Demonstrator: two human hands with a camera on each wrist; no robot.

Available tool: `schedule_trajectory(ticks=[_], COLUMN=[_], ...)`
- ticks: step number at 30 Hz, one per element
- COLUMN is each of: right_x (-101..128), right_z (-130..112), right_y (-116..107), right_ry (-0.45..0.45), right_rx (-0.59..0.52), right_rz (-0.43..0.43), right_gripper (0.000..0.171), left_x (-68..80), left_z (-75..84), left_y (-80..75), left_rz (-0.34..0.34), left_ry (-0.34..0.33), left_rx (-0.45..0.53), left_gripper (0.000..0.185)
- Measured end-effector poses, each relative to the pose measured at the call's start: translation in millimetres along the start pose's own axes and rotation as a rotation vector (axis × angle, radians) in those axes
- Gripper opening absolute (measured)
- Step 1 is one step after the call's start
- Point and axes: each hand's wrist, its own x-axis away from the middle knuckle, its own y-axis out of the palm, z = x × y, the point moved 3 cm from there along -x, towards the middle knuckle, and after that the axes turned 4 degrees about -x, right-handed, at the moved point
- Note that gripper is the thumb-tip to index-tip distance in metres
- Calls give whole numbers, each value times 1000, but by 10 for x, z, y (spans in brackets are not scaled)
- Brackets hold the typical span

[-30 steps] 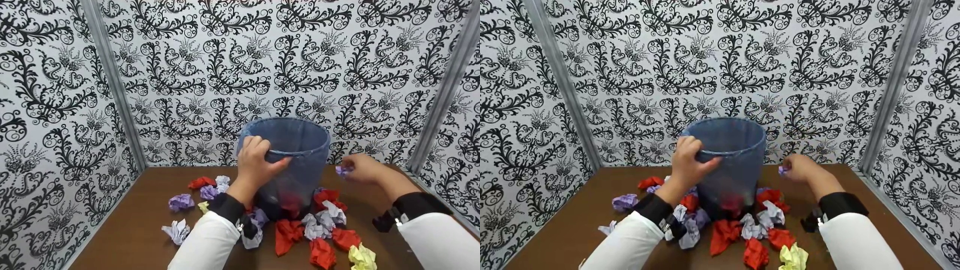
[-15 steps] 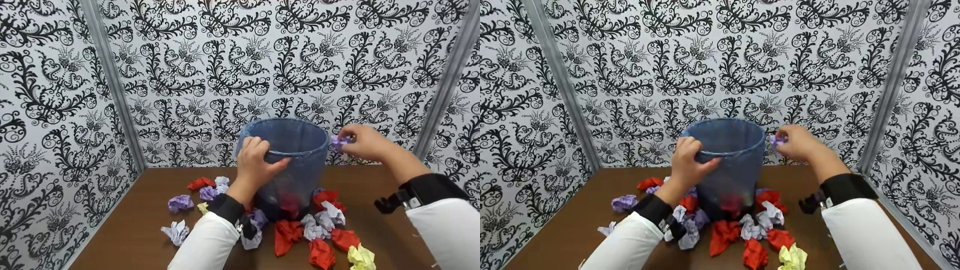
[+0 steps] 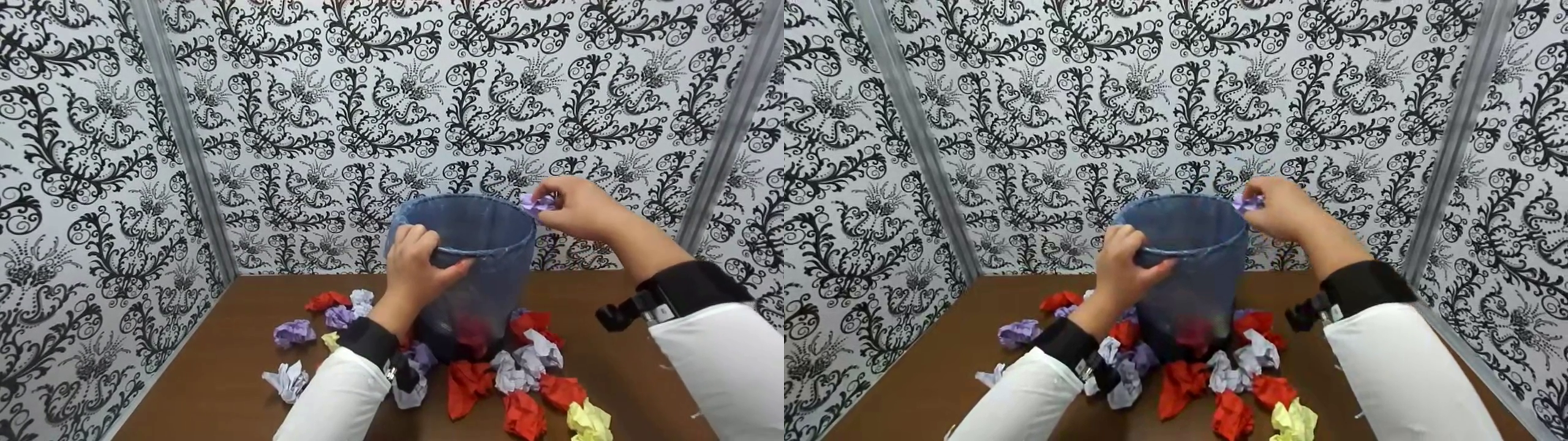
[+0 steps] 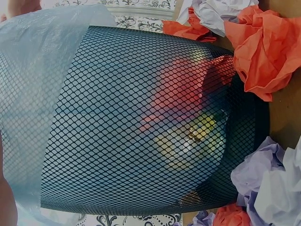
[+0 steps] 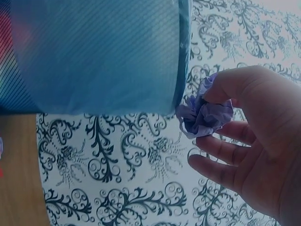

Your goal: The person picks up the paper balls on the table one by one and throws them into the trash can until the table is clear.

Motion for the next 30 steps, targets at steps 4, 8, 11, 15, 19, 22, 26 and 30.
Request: schedule_trajectory(ticks=[4,8,11,15,19,22,26,30], right_x=[-55,-105,-140,-179,-212,-238,-265,-277], right_z=[-110,-214,-287,-376,-462,-517,-554,-553], right_y=[25,82,142,225,303,364,445,504], right_ry=[-17,-42,-64,-109,-144,-159,-171,-188], right_rx=[-12,-18,-26,-10,31,43,49,64], right_rz=[9,13,13,14,16,14,16,28], right_gripper=[26,26,24,23,25,26,27,28], left_x=[-1,-1,-1,-1,-1,0,0,-4], left_z=[-5,-4,-6,-8,-8,-12,-9,-6], left_y=[5,5,6,11,10,9,8,5], left_rz=[4,16,17,4,-4,-1,1,11], left_ry=[-7,-10,-11,-11,-11,-14,-13,-5], left_rx=[5,9,16,21,15,14,18,21], left_gripper=[57,57,57,57,58,58,57,57])
